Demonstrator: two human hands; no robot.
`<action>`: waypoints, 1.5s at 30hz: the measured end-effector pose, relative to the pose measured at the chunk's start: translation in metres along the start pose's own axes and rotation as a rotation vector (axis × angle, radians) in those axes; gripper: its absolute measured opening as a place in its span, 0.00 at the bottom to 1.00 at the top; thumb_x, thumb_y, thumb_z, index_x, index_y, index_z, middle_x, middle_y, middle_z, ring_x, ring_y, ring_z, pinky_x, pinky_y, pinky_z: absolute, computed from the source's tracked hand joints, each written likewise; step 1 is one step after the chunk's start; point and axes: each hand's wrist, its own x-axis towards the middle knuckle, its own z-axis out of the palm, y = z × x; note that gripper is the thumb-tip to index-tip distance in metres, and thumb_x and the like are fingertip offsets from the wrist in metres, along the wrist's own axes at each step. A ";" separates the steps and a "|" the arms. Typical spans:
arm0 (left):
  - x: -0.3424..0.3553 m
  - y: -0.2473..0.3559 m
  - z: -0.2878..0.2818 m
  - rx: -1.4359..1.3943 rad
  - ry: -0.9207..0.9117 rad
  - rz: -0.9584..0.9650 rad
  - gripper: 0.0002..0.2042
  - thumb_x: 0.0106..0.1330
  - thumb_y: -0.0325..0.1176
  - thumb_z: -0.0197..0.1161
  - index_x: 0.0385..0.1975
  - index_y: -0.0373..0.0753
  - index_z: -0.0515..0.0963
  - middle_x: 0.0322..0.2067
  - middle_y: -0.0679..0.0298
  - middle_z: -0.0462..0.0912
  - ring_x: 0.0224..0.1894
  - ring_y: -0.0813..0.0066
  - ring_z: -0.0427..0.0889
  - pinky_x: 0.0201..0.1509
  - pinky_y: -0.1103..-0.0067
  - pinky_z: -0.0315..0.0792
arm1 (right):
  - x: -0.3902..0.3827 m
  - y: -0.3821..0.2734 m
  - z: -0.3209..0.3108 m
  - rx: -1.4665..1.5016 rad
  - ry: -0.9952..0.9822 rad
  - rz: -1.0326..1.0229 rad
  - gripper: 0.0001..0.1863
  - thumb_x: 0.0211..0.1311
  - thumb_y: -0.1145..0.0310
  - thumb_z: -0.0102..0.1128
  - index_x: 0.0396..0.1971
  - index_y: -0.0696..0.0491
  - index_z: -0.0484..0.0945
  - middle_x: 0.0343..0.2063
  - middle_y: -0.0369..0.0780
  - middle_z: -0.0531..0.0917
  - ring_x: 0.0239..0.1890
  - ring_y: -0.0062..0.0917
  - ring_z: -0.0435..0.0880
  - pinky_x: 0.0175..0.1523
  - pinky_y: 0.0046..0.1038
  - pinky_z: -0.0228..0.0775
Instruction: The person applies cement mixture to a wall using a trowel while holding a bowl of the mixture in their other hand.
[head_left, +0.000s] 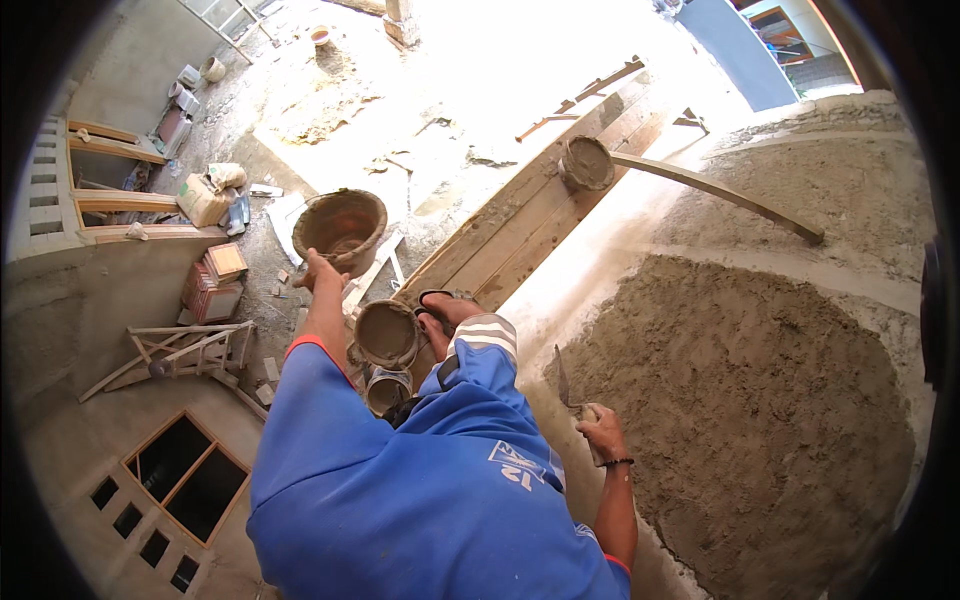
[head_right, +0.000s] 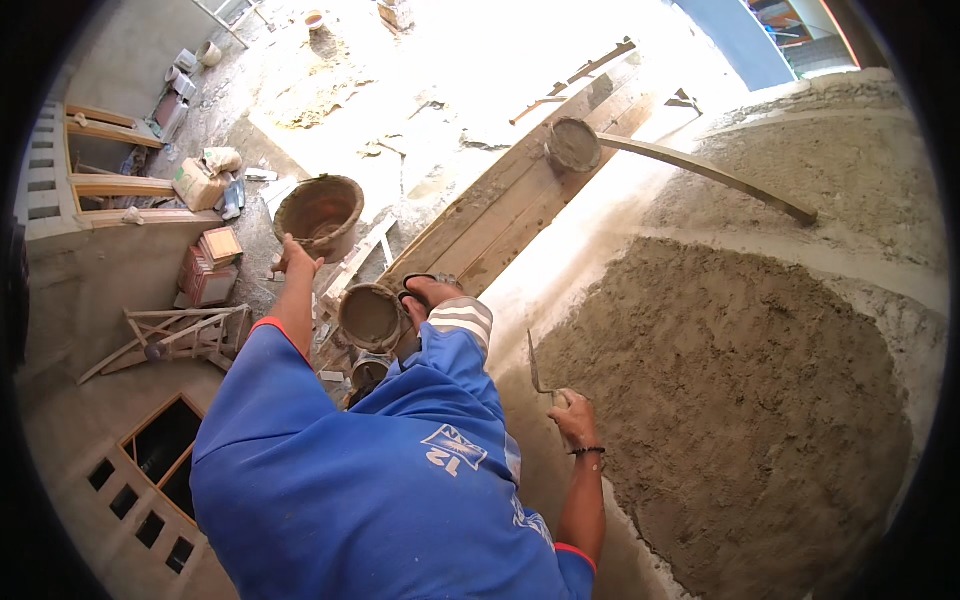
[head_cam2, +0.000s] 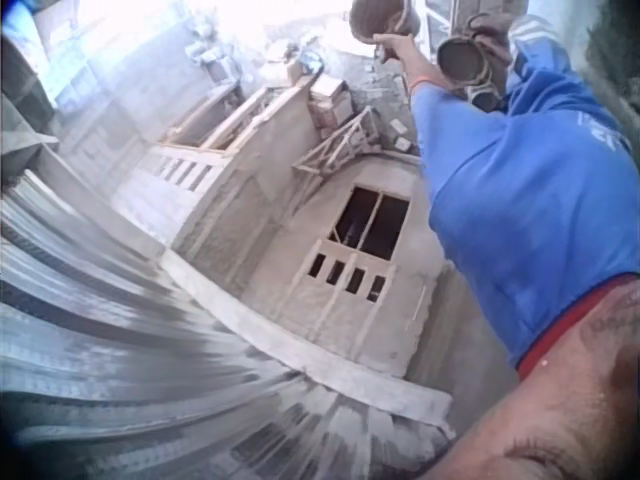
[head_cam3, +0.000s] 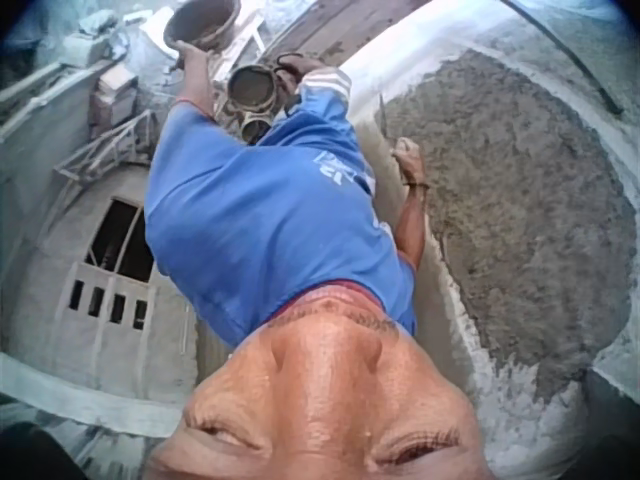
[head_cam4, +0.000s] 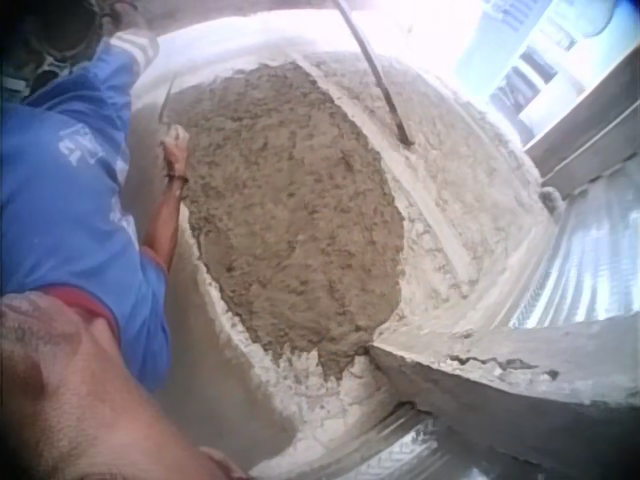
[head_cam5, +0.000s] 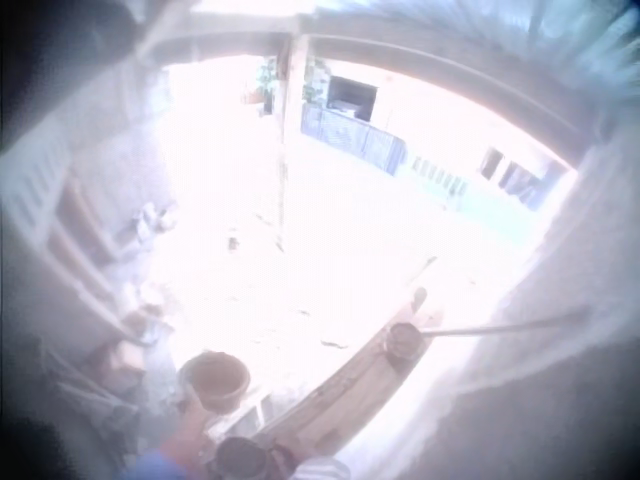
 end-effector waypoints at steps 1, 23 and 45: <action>0.010 0.009 -0.007 0.081 0.022 0.019 0.41 0.57 0.48 0.64 0.68 0.46 0.50 0.62 0.48 0.62 0.51 0.41 0.75 0.46 0.55 0.80 | 0.001 0.008 0.003 -0.069 0.042 -0.055 0.20 0.39 0.70 0.64 0.37 0.62 0.78 0.22 0.40 0.80 0.25 0.22 0.79 0.32 0.27 0.72; -0.196 -0.143 0.163 1.273 -1.546 0.695 0.37 0.59 0.37 0.66 0.66 0.36 0.55 0.53 0.41 0.67 0.40 0.51 0.80 0.31 0.67 0.81 | -0.109 -0.003 0.160 0.207 0.678 0.483 0.14 0.57 0.67 0.51 0.40 0.58 0.72 0.24 0.53 0.79 0.35 0.46 0.82 0.65 0.54 0.50; -0.370 -0.323 0.182 2.554 -1.617 0.858 0.31 0.54 0.24 0.71 0.59 0.38 0.65 0.55 0.59 0.69 0.51 0.66 0.75 0.44 0.70 0.81 | -0.002 -0.263 0.496 2.114 0.867 1.066 0.11 0.48 0.67 0.59 0.20 0.60 0.82 0.19 0.48 0.82 0.19 0.38 0.82 0.28 0.39 0.76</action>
